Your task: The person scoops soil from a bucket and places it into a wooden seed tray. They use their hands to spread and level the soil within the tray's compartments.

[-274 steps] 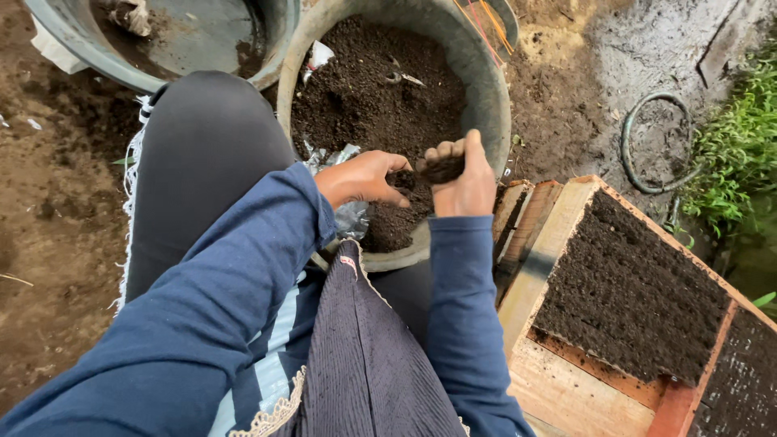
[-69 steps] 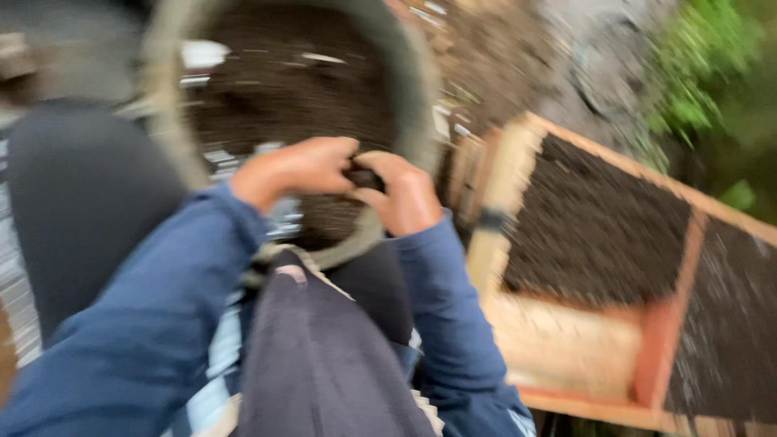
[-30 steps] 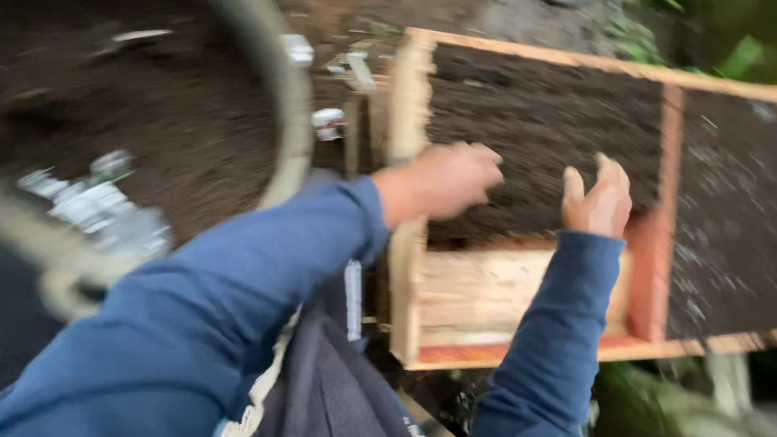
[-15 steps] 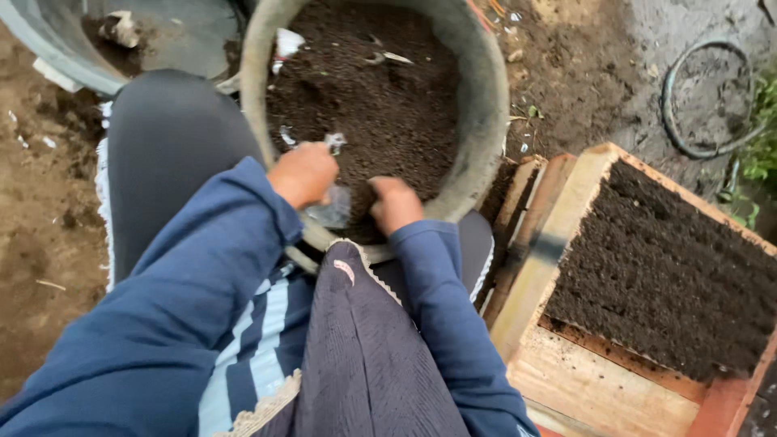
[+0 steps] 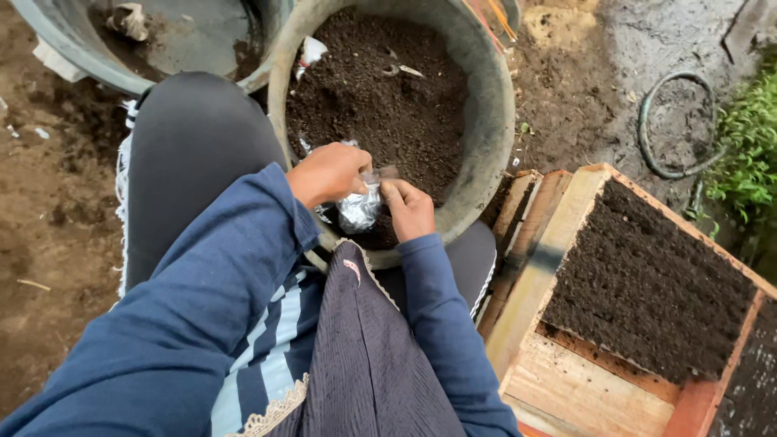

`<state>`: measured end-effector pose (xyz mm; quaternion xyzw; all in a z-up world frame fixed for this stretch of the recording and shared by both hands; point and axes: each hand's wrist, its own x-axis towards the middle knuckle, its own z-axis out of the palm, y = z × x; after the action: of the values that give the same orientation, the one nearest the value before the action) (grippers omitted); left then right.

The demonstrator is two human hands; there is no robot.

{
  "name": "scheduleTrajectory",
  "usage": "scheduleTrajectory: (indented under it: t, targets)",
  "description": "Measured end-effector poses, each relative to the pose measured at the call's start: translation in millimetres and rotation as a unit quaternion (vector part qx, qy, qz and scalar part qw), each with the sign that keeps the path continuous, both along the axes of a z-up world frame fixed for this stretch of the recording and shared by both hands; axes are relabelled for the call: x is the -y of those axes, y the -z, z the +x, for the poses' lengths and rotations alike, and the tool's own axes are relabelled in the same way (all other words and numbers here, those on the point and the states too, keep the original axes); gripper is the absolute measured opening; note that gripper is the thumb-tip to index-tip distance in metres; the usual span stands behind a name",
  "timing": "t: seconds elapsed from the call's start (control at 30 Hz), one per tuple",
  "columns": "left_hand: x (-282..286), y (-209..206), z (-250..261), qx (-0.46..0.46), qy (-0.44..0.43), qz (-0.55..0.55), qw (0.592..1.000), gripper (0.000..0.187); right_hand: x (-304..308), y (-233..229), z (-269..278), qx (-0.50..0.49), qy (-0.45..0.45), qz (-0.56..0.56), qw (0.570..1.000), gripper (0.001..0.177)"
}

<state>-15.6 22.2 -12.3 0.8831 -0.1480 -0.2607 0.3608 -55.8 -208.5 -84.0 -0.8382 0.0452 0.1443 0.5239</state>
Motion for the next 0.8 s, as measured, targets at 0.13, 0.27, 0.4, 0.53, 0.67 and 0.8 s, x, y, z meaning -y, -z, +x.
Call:
scheduleTrajectory:
  t: [0.13,0.27,0.4,0.53,0.67,0.8]
  targets:
    - [1.9,2.9,-3.5,-0.015,0.022,0.026,0.999,0.032,-23.0,-46.4,-3.5,0.014,0.097,0.093,0.991,0.028]
    - [5.8,-14.7,-6.6,-0.033,-0.025,-0.042,0.998,0.033,-25.9,-50.0,-2.8,0.016,0.15,0.145,0.978,0.03]
    - [10.5,0.3,-5.4,0.019,-0.068,-0.107,0.992,0.024,-31.4,-43.9,-2.6,0.045,0.163,0.17,0.971,0.027]
    - [13.7,17.9,-3.2,0.038,-0.062,-0.118,0.99,0.026,-14.8,-18.3,-1.4,0.066,0.167,0.139,0.974,0.015]
    - [19.8,-7.2,-11.2,0.083,-0.083,-0.141,0.983,0.022,-13.9,-46.9,-3.6,0.143,0.094,-0.046,0.984,0.021]
    - [22.1,3.9,-6.1,0.339,0.015,-0.139,0.93,0.025,-26.0,-86.2,-0.8,0.408,-0.08,-0.152,0.897,0.026]
